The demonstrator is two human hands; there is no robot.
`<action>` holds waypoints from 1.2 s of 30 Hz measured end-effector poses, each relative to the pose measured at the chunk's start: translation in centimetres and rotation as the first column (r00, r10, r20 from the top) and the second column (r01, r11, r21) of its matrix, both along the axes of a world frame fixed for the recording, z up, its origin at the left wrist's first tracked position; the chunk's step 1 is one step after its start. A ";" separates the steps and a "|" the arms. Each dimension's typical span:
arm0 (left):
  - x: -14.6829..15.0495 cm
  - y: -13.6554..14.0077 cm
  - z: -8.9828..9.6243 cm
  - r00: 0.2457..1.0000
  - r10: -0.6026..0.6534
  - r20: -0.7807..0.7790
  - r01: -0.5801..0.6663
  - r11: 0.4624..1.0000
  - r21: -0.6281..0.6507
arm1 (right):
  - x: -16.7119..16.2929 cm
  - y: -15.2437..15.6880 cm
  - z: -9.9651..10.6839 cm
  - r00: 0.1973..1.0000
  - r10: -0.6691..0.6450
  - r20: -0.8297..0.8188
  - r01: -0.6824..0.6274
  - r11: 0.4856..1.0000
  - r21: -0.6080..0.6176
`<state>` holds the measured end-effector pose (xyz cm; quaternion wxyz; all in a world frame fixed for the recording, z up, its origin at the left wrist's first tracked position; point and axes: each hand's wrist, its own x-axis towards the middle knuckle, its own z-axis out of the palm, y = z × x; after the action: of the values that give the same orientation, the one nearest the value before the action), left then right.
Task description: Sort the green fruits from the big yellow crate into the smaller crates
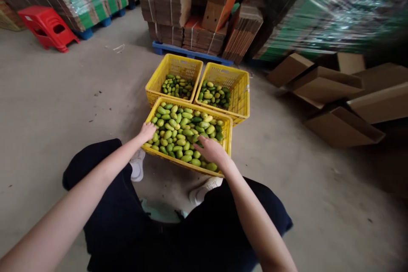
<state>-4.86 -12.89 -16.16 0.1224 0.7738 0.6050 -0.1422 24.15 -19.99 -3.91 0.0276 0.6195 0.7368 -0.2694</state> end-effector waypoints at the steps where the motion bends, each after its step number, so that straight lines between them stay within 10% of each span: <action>1: -0.6 0.6 -0.3 0.999 -0.046 -0.003 0.046 0.999 0.002 | -0.1 -0.2 0.0 0.985 0.076 0.157 -0.075 0.997 -0.012; 6: -1.6 1.0 -1.9 0.983 -0.179 -0.052 0.180 0.984 0.015 | -0.6 -0.5 -0.3 0.917 0.267 0.295 -0.192 0.946 -0.259; 10: -1.3 0.6 -2.2 0.975 -0.203 -0.093 0.204 0.979 0.004 | -0.6 -0.5 -0.4 0.937 0.254 0.238 -0.214 0.960 -0.182; 18: 0.7 1.7 3.1 0.978 -0.206 -0.010 0.205 0.976 -0.074 | -0.1 -0.1 -3.0 0.974 -0.112 -0.199 0.094 0.991 -0.096; 21: 4.4 0.9 7.2 0.915 -0.243 0.321 0.243 0.969 0.040 | -1.1 0.8 -3.9 0.561 -0.541 -0.627 0.387 0.841 -0.379; 25: 8.6 -0.3 10.3 0.709 -0.308 0.634 0.313 0.944 0.108 | -1.9 1.1 -3.6 -0.009 -0.815 -0.580 0.203 0.566 -0.799; 31: 7.4 1.9 6.1 0.918 -0.085 0.388 0.069 0.996 0.054 | -0.8 1.1 -1.8 -0.170 -0.732 -0.660 0.287 0.604 -0.744; 36: 8.3 4.4 3.0 0.962 -0.148 0.229 0.131 0.988 0.084 | 0.7 1.4 -1.1 -0.213 -0.762 -0.611 0.307 0.541 -0.783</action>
<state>3.43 -8.48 -13.16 0.1561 0.8296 0.5348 -0.0374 24.82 -18.62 -5.04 -0.4641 0.5227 0.1374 -0.7018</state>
